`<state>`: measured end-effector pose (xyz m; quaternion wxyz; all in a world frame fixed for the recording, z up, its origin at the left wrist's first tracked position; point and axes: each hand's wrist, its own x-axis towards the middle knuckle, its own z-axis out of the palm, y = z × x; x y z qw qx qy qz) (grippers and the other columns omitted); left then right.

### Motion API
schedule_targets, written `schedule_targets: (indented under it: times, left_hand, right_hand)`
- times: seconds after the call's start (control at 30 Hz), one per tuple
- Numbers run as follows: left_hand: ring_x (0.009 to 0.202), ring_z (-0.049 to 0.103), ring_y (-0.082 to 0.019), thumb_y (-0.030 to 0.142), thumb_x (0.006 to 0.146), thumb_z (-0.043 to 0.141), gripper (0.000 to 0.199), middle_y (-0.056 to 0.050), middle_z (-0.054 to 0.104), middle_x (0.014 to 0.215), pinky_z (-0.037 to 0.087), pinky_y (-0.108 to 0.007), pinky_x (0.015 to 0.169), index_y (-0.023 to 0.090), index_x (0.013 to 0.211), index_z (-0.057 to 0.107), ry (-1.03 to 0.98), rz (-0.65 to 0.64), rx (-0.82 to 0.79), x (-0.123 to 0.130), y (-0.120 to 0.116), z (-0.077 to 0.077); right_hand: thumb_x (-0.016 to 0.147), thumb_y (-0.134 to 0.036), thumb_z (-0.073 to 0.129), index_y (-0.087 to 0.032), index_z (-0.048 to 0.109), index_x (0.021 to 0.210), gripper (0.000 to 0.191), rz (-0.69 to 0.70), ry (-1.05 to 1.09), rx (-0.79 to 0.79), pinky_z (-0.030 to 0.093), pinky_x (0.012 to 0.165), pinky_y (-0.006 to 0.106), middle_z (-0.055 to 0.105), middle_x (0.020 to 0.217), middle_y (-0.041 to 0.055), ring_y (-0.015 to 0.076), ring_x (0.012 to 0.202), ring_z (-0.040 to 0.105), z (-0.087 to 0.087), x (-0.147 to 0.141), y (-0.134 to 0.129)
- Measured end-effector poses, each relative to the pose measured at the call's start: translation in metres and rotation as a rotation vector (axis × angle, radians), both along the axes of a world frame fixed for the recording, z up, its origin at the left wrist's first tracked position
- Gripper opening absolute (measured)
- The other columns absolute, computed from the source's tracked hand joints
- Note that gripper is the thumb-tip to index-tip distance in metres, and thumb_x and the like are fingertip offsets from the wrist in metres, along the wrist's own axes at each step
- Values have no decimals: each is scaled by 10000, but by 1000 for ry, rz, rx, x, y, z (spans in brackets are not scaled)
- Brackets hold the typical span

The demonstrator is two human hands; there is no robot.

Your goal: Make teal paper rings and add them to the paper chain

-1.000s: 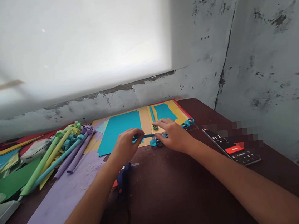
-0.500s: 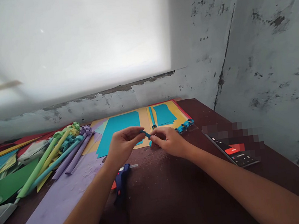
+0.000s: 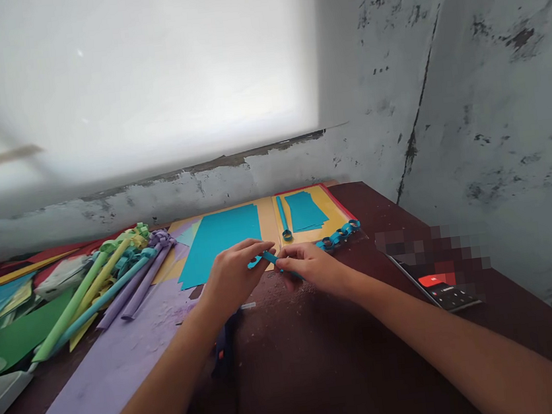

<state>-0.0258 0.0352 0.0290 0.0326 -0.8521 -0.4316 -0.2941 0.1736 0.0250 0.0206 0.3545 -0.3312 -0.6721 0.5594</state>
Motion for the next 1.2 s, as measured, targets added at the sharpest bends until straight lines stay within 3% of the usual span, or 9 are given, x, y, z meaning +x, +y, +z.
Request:
schedule_targets:
  times: [0.17,0.43,0.8,1.2]
  left_hand:
    - [967,743,-206,167,958,603,265,-24,773,1117,533,-266,745,261,1162,744,42,-10,3,1,-1,-1]
    - [990,736,-199,221,1001,536,286,-30,776,1110,534,-261,781,287,1186,744,-2,-82,18,1,-6,3]
    - [933,732,-177,248,1030,507,295,-29,780,1081,524,-251,756,279,1230,722,-49,-144,122,1,-8,2]
    - [773,713,-149,304,1043,501,267,-21,781,861,479,-236,675,258,1148,742,-22,-116,205,3,-13,2]
  right_hand:
    - [940,-364,558,-198,562,750,252,15,31,-43,410,618,278,633,543,-11,141,557,561,0,-3,-2]
    - [997,-516,520,-176,612,818,395,39,19,7,414,581,264,644,567,3,141,545,576,-1,0,-4]
    - [999,-489,525,-165,636,830,381,59,37,68,413,588,270,635,599,8,135,560,552,4,3,-5]
    - [983,-465,541,-179,644,803,353,65,64,102,432,601,278,642,646,14,144,600,568,5,6,-7]
